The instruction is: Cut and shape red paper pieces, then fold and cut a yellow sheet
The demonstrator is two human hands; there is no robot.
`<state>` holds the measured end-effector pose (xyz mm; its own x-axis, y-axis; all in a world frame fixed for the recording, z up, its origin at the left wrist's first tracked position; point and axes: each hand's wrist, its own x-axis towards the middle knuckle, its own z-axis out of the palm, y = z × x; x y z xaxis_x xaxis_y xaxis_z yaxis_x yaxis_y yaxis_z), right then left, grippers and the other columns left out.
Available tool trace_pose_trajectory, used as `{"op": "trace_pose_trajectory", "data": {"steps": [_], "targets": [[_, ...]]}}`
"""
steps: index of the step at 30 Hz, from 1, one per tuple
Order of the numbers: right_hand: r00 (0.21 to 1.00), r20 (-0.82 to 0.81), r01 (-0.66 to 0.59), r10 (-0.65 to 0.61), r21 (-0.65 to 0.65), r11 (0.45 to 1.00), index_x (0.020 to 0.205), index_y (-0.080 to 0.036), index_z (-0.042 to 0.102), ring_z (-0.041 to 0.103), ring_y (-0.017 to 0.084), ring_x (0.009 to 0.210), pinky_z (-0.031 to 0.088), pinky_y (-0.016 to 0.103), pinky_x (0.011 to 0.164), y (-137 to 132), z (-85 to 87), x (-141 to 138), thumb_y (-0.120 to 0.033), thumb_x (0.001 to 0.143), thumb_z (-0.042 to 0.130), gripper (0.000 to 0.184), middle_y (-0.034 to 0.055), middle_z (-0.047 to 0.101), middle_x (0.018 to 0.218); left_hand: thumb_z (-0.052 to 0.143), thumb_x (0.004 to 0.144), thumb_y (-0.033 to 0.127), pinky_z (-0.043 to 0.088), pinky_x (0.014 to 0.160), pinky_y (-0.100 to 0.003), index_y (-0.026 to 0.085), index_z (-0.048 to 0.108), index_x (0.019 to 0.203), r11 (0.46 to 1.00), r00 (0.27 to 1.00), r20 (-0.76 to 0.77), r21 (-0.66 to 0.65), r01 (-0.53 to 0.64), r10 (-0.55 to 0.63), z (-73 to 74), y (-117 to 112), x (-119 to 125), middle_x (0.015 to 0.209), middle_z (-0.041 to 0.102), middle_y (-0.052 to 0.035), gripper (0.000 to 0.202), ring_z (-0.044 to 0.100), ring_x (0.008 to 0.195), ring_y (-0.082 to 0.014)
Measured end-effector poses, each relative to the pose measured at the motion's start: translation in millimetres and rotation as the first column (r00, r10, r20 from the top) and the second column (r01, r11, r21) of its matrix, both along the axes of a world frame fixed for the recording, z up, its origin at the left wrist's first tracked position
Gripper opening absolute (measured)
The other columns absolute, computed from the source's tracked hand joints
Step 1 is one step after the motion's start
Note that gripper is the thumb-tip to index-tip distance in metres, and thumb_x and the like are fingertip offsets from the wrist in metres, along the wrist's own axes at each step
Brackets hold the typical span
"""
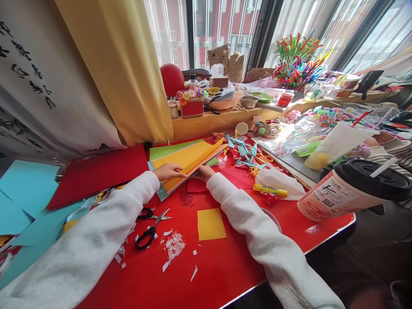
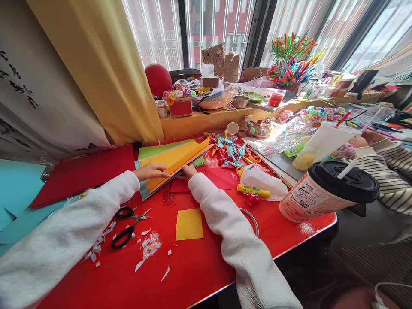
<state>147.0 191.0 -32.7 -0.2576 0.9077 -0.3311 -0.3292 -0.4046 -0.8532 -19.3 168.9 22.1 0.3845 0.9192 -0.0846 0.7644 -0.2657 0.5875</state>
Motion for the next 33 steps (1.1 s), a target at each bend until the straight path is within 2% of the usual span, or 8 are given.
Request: {"op": "trace_pose_trajectory", "data": {"steps": [4, 9, 14, 18, 21, 24, 30, 33], "targets": [[1.0, 0.015, -0.005, 0.005, 0.0, 1.0, 0.084, -0.019, 0.047, 0.059, 0.012, 0.058, 0.053, 0.037, 0.064, -0.6, 0.6, -0.5, -0.01, 0.071, 0.048, 0.016, -0.001, 0.06, 0.063, 0.053, 0.057, 0.055, 0.035, 0.06, -0.022, 0.015, 0.061, 0.068, 0.995, 0.994, -0.054, 0.039, 0.096, -0.094, 2.0, -3.2, 1.2, 0.064, 0.058, 0.0007, 0.042, 0.053, 0.07, -0.0169], [1.0, 0.029, 0.007, -0.007, 0.002, 1.0, 0.084, -0.019, 0.047, 0.058, 0.011, 0.058, 0.053, 0.036, 0.064, -1.9, 2.4, -0.4, -0.008, 0.069, 0.048, 0.018, -0.0016, 0.059, 0.063, 0.043, 0.065, 0.055, 0.033, 0.056, -0.022, 0.015, 0.061, 0.069, 0.991, 0.988, -0.088, 0.019, 0.132, -0.129, -2.4, -3.7, -5.3, 0.058, 0.056, 0.0016, 0.044, 0.051, 0.064, -0.0155], [1.0, 0.03, 0.007, -0.007, -0.003, 1.0, 0.083, -0.019, 0.047, 0.057, 0.011, 0.056, 0.053, 0.036, 0.063, -0.2, 0.6, -0.5, -0.009, 0.07, 0.047, 0.016, -0.0015, 0.058, 0.061, 0.036, 0.069, 0.055, 0.037, 0.067, -0.023, 0.019, 0.058, 0.096, 0.99, 0.977, -0.206, 0.109, 0.086, -0.062, -5.4, -3.2, -5.4, 0.088, 0.063, -0.0013, 0.05, 0.055, 0.082, -0.0185], [1.0, 0.012, 0.004, -0.003, -0.007, 1.0, 0.084, -0.019, 0.047, 0.057, 0.011, 0.058, 0.052, 0.036, 0.064, 0.9, -1.2, -0.7, -0.009, 0.069, 0.048, 0.017, -0.0015, 0.058, 0.061, 0.033, 0.072, 0.056, 0.038, 0.073, -0.023, 0.026, 0.048, 0.11, 0.969, 0.938, -0.338, 0.199, 0.146, -0.072, -5.9, -11.9, 7.9, 0.104, 0.06, 0.0, 0.051, 0.055, 0.09, -0.0172], [1.0, -0.011, 0.007, -0.007, -0.013, 1.0, 0.082, -0.019, 0.046, 0.058, 0.012, 0.062, 0.052, 0.036, 0.066, 1.2, -1.6, -0.2, -0.005, 0.068, 0.046, 0.02, -0.0016, 0.058, 0.064, 0.034, 0.076, 0.049, 0.039, 0.073, -0.024, 0.028, 0.046, 0.112, 0.932, 0.887, -0.459, 0.302, 0.202, -0.043, -6.3, -17.1, 18.5, 0.106, 0.059, -0.0004, 0.044, 0.056, 0.09, -0.0178], [0.999, -0.032, 0.026, -0.027, -0.022, 0.999, 0.079, -0.017, 0.045, 0.058, 0.012, 0.065, 0.052, 0.035, 0.066, 2.0, -0.9, 0.5, 0.0, 0.065, 0.043, 0.022, -0.0005, 0.056, 0.067, 0.029, 0.081, 0.039, 0.04, 0.07, -0.024, 0.027, 0.051, 0.106, 0.896, 0.859, -0.512, 0.375, 0.238, -0.014, -3.3, -12.7, 19.9, 0.097, 0.062, -0.0017, 0.036, 0.058, 0.083, -0.0168], [0.991, -0.045, 0.122, -0.124, -0.047, 0.991, 0.083, -0.018, 0.042, 0.057, 0.013, 0.072, 0.053, 0.032, 0.064, 2.4, 4.3, -1.0, -0.001, 0.065, 0.044, 0.025, 0.0008, 0.054, 0.075, 0.022, 0.084, 0.029, 0.042, 0.065, -0.029, 0.013, 0.046, 0.111, 0.844, 0.837, -0.52, 0.515, 0.148, 0.17, 12.3, 8.3, -3.0, 0.081, 0.062, -0.011, 0.04, 0.059, 0.07, -0.02], [0.984, -0.057, 0.166, -0.168, -0.039, 0.985, 0.087, -0.02, 0.041, 0.056, 0.013, 0.074, 0.053, 0.029, 0.062, 1.2, 6.2, -3.7, -0.002, 0.066, 0.045, 0.027, 0.0004, 0.054, 0.079, 0.023, 0.084, 0.025, 0.042, 0.061, -0.032, 0.012, 0.04, 0.116, 0.801, 0.793, -0.569, 0.569, 0.185, 0.221, 12.6, 7.7, -11.3, 0.085, 0.061, -0.0142, 0.039, 0.06, 0.07, -0.0221]]}}
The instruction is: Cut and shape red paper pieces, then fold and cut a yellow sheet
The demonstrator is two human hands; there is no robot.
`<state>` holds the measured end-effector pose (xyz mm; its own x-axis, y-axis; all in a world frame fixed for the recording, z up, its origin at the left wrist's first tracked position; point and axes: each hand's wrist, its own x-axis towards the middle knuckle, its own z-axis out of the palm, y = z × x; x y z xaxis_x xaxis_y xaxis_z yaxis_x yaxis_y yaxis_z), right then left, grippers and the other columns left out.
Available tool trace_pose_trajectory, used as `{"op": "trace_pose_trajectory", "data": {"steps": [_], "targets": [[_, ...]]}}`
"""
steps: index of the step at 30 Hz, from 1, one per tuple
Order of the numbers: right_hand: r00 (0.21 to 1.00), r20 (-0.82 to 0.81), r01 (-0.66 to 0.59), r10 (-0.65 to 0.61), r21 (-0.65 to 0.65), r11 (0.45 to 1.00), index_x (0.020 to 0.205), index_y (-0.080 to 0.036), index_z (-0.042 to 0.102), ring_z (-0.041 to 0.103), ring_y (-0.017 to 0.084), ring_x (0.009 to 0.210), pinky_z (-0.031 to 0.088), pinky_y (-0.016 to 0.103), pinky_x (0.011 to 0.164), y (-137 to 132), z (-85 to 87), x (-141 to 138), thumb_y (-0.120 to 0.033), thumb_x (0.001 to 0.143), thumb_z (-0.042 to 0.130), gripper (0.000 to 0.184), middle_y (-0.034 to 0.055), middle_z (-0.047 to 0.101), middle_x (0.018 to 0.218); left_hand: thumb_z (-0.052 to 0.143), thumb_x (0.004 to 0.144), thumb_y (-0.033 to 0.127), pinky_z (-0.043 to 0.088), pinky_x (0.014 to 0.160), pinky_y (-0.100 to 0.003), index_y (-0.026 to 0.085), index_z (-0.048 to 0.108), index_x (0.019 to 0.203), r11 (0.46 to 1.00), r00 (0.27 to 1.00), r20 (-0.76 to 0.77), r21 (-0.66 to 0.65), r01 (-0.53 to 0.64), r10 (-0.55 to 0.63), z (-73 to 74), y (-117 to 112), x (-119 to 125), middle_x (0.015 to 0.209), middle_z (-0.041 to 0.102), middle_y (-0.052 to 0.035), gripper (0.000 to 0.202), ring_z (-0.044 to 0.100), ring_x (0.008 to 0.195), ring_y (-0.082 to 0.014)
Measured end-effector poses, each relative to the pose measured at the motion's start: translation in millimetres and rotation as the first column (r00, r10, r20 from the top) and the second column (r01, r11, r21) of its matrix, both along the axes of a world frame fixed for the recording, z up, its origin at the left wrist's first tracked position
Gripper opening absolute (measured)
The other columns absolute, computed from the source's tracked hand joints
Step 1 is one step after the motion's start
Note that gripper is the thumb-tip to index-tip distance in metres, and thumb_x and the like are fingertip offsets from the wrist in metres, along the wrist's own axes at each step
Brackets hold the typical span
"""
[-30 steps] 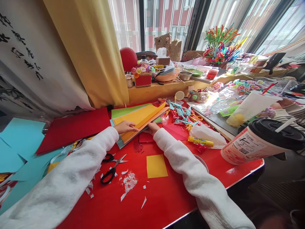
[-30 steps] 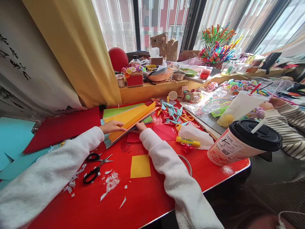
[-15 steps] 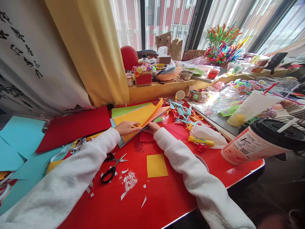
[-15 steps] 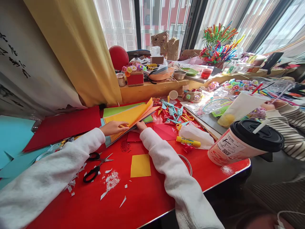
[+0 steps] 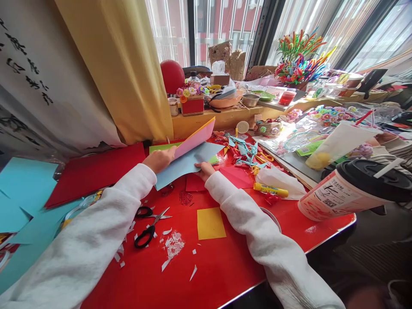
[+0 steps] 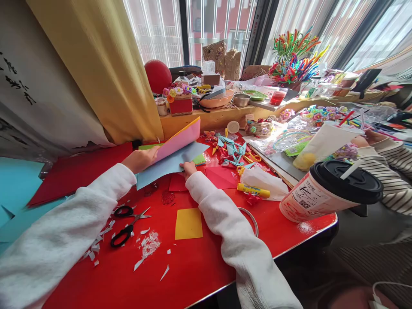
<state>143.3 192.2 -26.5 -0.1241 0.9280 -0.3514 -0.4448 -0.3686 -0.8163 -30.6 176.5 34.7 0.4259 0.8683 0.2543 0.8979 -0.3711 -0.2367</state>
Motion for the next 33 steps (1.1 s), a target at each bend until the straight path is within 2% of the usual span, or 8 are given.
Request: {"op": "trace_pose_trajectory", "data": {"steps": [5, 10, 14, 20, 23, 27, 30, 33], "targets": [[0.999, -0.033, -0.021, 0.022, 0.041, 0.999, 0.082, -0.019, 0.045, 0.056, 0.012, 0.077, 0.052, 0.028, 0.065, -3.1, 0.1, -2.6, -0.003, 0.067, 0.043, 0.022, -0.0005, 0.057, 0.081, 0.025, 0.083, 0.019, 0.042, 0.057, -0.032, 0.013, 0.047, 0.109, 0.973, 0.961, -0.184, -0.139, 0.183, -0.207, -16.7, -21.7, 9.1, 0.084, 0.062, -0.0141, 0.034, 0.06, 0.069, -0.0225], [0.987, -0.045, -0.149, 0.153, 0.082, 0.985, 0.071, -0.015, 0.049, 0.057, 0.011, 0.07, 0.052, 0.028, 0.069, -5.3, 8.2, 1.2, 0.0, 0.064, 0.045, 0.017, -0.0002, 0.057, 0.069, 0.029, 0.082, 0.042, 0.043, 0.059, -0.033, 0.017, 0.046, 0.108, 0.987, 0.986, -0.101, -0.108, 0.123, -0.134, -25.3, -34.3, 16.8, 0.091, 0.061, -0.0121, 0.04, 0.059, 0.08, -0.0253], [0.967, -0.031, -0.249, 0.254, 0.116, 0.962, 0.07, -0.015, 0.052, 0.058, 0.014, 0.066, 0.052, 0.032, 0.068, -9.9, 17.6, 1.8, -0.014, 0.066, 0.054, 0.005, 0.0008, 0.057, 0.065, 0.032, 0.082, 0.021, 0.043, 0.061, -0.029, 0.014, 0.043, 0.111, 0.977, 0.978, -0.135, -0.162, 0.139, -0.161, -28.2, -34.1, 14.3, 0.091, 0.061, -0.0132, 0.032, 0.059, 0.082, -0.022], [0.997, 0.071, -0.02, 0.01, 0.154, 0.988, 0.083, -0.017, 0.05, 0.058, 0.015, 0.075, 0.05, 0.032, 0.069, -7.0, 7.6, -3.3, -0.007, 0.065, 0.046, 0.021, 0.0016, 0.059, 0.078, 0.031, 0.082, 0.021, 0.044, 0.068, -0.031, 0.015, 0.043, 0.113, 0.944, 0.974, -0.017, -0.251, 0.215, -0.226, -27.9, -44.8, 28.9, 0.097, 0.06, -0.0135, 0.034, 0.058, 0.085, -0.0219], [0.982, 0.106, 0.126, -0.154, 0.235, 0.964, 0.085, -0.018, 0.049, 0.056, 0.014, 0.082, 0.048, 0.029, 0.073, 1.7, 13.2, 4.2, -0.003, 0.061, 0.043, 0.029, 0.0003, 0.059, 0.082, 0.038, 0.079, 0.041, 0.038, 0.085, -0.033, 0.023, 0.038, 0.118, 0.944, 0.942, 0.31, -0.253, 0.211, -0.128, -8.6, -33.2, 22.0, 0.114, 0.053, -0.0083, 0.043, 0.049, 0.103, -0.0217], [0.953, 0.086, 0.23, -0.291, 0.423, 0.877, 0.083, -0.018, 0.052, 0.055, 0.013, 0.085, 0.044, 0.024, 0.079, 5.9, 50.2, 31.4, -0.013, 0.064, 0.047, 0.021, -0.0017, 0.06, 0.087, 0.06, 0.061, 0.048, 0.023, 0.098, -0.039, 0.014, 0.021, 0.127, 0.998, 0.695, 0.717, 0.026, 0.063, -0.062, 38.0, 2.0, -12.1, 0.133, 0.028, -0.0167, 0.084, 0.027, 0.121, -0.027], [0.956, 0.079, 0.129, -0.283, 0.751, 0.648, 0.079, -0.015, 0.055, 0.057, 0.014, 0.078, 0.046, 0.027, 0.076, -2.3, 85.2, 58.6, -0.017, 0.064, 0.05, 0.016, -0.0002, 0.061, 0.084, 0.069, 0.054, 0.037, 0.016, 0.1, -0.042, 0.009, 0.014, 0.127, 0.985, 0.553, 0.816, 0.122, 0.124, -0.171, 75.5, 15.4, -27.4, 0.134, 0.023, -0.0195, 0.096, 0.019, 0.124, -0.026], [0.947, 0.116, 0.052, -0.3, 0.865, 0.499, 0.077, -0.015, 0.056, 0.057, 0.015, 0.078, 0.047, 0.029, 0.073, -17.1, 112.7, 81.1, -0.021, 0.067, 0.05, 0.013, 0.0003, 0.06, 0.084, 0.069, 0.057, 0.027, 0.028, 0.094, -0.045, 0.009, 0.026, 0.123, 0.931, 0.327, 0.916, 0.11, 0.349, -0.231, 101.1, 6.6, -16.5, 0.126, 0.039, -0.0146, 0.081, 0.035, 0.116, -0.0244]]}}
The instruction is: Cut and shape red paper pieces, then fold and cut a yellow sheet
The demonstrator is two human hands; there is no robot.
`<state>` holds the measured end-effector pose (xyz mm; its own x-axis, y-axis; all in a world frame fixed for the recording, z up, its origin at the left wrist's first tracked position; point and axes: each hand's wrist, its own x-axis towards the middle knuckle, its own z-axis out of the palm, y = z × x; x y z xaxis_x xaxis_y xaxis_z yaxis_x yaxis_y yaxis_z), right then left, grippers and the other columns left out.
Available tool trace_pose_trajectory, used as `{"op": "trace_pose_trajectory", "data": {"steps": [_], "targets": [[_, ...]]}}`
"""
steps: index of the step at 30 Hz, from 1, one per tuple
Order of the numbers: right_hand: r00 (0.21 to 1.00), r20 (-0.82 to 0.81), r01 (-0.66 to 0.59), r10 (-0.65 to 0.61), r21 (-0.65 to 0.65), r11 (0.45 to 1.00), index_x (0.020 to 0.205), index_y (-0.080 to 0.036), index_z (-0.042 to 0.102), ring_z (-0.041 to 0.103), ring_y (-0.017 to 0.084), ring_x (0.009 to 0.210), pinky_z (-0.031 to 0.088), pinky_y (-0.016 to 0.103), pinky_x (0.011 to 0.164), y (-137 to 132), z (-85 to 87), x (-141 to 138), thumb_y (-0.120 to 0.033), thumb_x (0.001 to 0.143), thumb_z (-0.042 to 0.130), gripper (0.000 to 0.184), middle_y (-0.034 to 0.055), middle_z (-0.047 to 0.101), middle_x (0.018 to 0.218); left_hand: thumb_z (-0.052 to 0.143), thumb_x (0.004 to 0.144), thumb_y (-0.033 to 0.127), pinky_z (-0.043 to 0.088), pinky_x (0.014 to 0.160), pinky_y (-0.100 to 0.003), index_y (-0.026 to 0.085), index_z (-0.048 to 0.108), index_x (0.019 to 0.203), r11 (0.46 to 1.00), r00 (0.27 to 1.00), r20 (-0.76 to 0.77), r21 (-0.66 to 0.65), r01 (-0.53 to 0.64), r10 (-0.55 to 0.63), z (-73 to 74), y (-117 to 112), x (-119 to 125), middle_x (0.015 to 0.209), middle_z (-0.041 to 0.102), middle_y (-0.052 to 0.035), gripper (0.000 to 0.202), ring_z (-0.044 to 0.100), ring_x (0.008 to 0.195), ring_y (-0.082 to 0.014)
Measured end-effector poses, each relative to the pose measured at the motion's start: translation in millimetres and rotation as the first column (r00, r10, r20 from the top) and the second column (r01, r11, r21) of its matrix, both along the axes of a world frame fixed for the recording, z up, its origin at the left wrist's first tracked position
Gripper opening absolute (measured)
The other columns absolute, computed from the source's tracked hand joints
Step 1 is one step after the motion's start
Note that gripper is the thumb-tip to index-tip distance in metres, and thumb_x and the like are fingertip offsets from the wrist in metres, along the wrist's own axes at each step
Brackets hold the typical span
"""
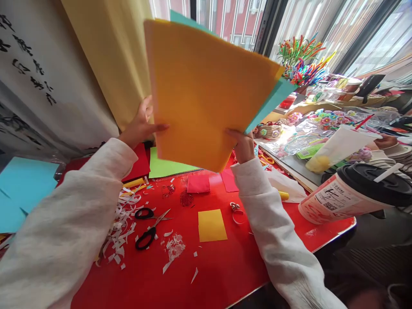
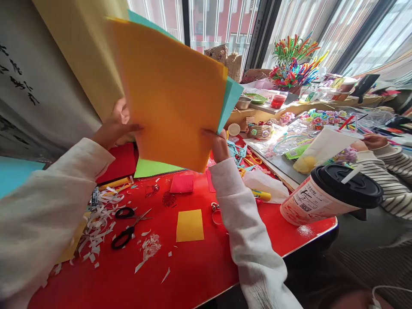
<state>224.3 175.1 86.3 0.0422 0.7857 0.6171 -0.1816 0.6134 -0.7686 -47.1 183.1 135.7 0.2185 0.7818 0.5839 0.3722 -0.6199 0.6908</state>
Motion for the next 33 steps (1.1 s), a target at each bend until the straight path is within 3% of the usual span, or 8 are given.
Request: {"op": "trace_pose_trajectory", "data": {"steps": [2, 4, 9, 14, 19, 22, 26, 33], "targets": [[0.995, 0.098, -0.024, 0.017, 0.068, 0.997, 0.081, -0.016, 0.056, 0.056, 0.015, 0.082, 0.047, 0.031, 0.076, -9.2, 12.4, 7.6, -0.021, 0.07, 0.049, 0.014, 0.0002, 0.059, 0.086, 0.065, 0.063, 0.026, 0.038, 0.087, -0.045, 0.01, 0.042, 0.113, 0.988, 0.98, 0.165, -0.085, 0.128, -0.112, 6.5, -11.6, 16.8, 0.115, 0.051, -0.0099, 0.057, 0.05, 0.103, -0.0227], [0.987, 0.159, 0.008, -0.029, 0.13, 0.991, 0.088, -0.018, 0.055, 0.055, 0.015, 0.088, 0.044, 0.033, 0.081, -15.2, 20.1, 8.3, -0.022, 0.073, 0.048, 0.017, -0.0004, 0.058, 0.089, 0.063, 0.065, 0.027, 0.044, 0.083, -0.042, 0.011, 0.051, 0.104, 0.992, 0.95, 0.298, -0.052, 0.116, -0.096, 5.6, -20.8, 34.9, 0.106, 0.056, -0.0062, 0.043, 0.055, 0.093, -0.02], [0.95, 0.161, 0.225, -0.269, 0.248, 0.942, 0.101, -0.022, 0.049, 0.049, 0.015, 0.098, 0.038, 0.034, 0.087, -12.2, 18.2, -9.6, -0.027, 0.076, 0.047, 0.026, 0.001, 0.054, 0.094, 0.062, 0.066, 0.035, 0.047, 0.079, -0.033, 0.014, 0.058, 0.088, 0.953, 0.892, 0.413, 0.143, -0.265, 0.186, -12.0, -19.0, 66.2, 0.088, 0.061, -0.0019, 0.031, 0.056, 0.085, -0.0159], [0.982, 0.154, 0.102, -0.107, 0.038, 0.994, 0.089, -0.017, 0.054, 0.053, 0.016, 0.086, 0.042, 0.034, 0.08, 9.7, -7.7, -19.4, -0.033, 0.071, 0.052, 0.024, 0.0022, 0.056, 0.09, 0.054, 0.071, 0.038, 0.045, 0.08, -0.031, 0.015, 0.054, 0.093, 0.929, 0.849, 0.461, 0.123, -0.35, 0.259, -48.2, 0.4, 64.3, 0.092, 0.06, -0.0038, 0.032, 0.054, 0.09, -0.0149], [0.993, 0.114, 0.026, -0.012, -0.125, 0.992, 0.1, -0.019, 0.044, 0.05, 0.015, 0.088, 0.042, 0.03, 0.079, 27.5, -29.6, -16.8, -0.021, 0.062, 0.058, 0.04, 0.0024, 0.053, 0.095, 0.058, 0.067, 0.037, 0.043, 0.084, -0.037, 0.017, 0.051, 0.099, 0.954, 0.842, 0.474, 0.013, -0.298, 0.256, -80.2, 9.9, 48.0, 0.1, 0.059, -0.0041, 0.038, 0.054, 0.094, -0.0164], [0.998, 0.064, 0.031, -0.023, -0.128, 0.991, 0.106, -0.021, 0.037, 0.047, 0.014, 0.092, 0.04, 0.029, 0.083, 27.3, -31.2, -20.2, -0.021, 0.069, 0.05, 0.038, 0.0024, 0.049, 0.099, 0.059, 0.068, 0.036, 0.044, 0.084, -0.036, 0.02, 0.049, 0.103, 0.969, 0.839, 0.501, 0.008, -0.247, 0.21, -77.1, 10.9, 43.6, 0.105, 0.058, -0.0026, 0.039, 0.054, 0.095, -0.0172], [0.989, 0.098, 0.109, -0.109, 0.004, 0.994, 0.112, -0.023, 0.031, 0.044, 0.013, 0.099, 0.034, 0.029, 0.09, 21.5, -24.7, -26.1, -0.023, 0.075, 0.044, 0.039, 0.0033, 0.045, 0.107, 0.061, 0.066, 0.035, 0.045, 0.083, -0.035, 0.018, 0.051, 0.101, 0.98, 0.815, 0.551, -0.032, -0.196, 0.181, -68.0, 9.6, 43.4, 0.102, 0.059, -0.005, 0.041, 0.054, 0.094, -0.019], [0.949, 0.245, 0.182, -0.197, 0.082, 0.98, 0.116, -0.02, 0.03, 0.039, 0.016, 0.106, 0.032, 0.031, 0.093, 24.1, -31.8, -32.8, -0.022, 0.072, 0.05, 0.048, 0.0069, 0.038, 0.116, 0.054, 0.073, 0.029, 0.039, 0.089, -0.036, 0.022, 0.045, 0.111, 1.0, 0.789, 0.614, 0.011, -0.001, -0.006, -74.6, 5.0, 31.9, 0.112, 0.054, -0.005, 0.04, 0.049, 0.104, -0.0194]]}}
